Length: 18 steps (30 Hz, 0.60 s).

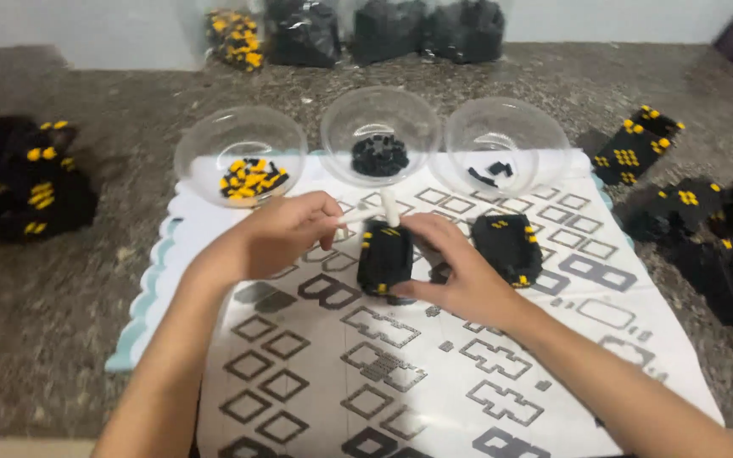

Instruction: Assembling a model using small interlocking plastic blocks, following a printed instruction sheet.

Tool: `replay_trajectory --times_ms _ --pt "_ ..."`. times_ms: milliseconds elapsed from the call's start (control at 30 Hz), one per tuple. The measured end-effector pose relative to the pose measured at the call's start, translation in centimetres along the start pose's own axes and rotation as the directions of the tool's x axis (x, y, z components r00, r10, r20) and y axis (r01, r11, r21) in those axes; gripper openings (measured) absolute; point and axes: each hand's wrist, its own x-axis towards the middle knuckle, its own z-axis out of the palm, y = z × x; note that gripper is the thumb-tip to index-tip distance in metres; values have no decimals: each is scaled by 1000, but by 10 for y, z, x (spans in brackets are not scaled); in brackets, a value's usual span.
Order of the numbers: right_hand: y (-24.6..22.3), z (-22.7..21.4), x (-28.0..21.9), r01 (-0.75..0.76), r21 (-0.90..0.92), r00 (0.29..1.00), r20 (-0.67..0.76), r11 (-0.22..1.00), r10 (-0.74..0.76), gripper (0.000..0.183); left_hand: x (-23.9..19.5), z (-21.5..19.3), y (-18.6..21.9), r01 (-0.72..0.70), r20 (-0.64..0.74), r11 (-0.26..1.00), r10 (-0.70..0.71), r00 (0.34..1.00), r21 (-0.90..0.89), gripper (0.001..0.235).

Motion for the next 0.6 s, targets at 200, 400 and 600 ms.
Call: replay_trajectory --times_ms 200,400,600 --pt "6 -1 -8 96 -377 992 -44 921 -121 71 -59 57 7 4 -411 997 -33 911 -72 19" --pt "17 -17 -16 297 -291 954 43 910 -297 30 -101 124 3 -148 -564 971 17 825 -187 24" --pt "12 -5 -19 188 -239 976 -61 953 -208 22 -113 101 55 192 -220 904 -290 931 -382 23"
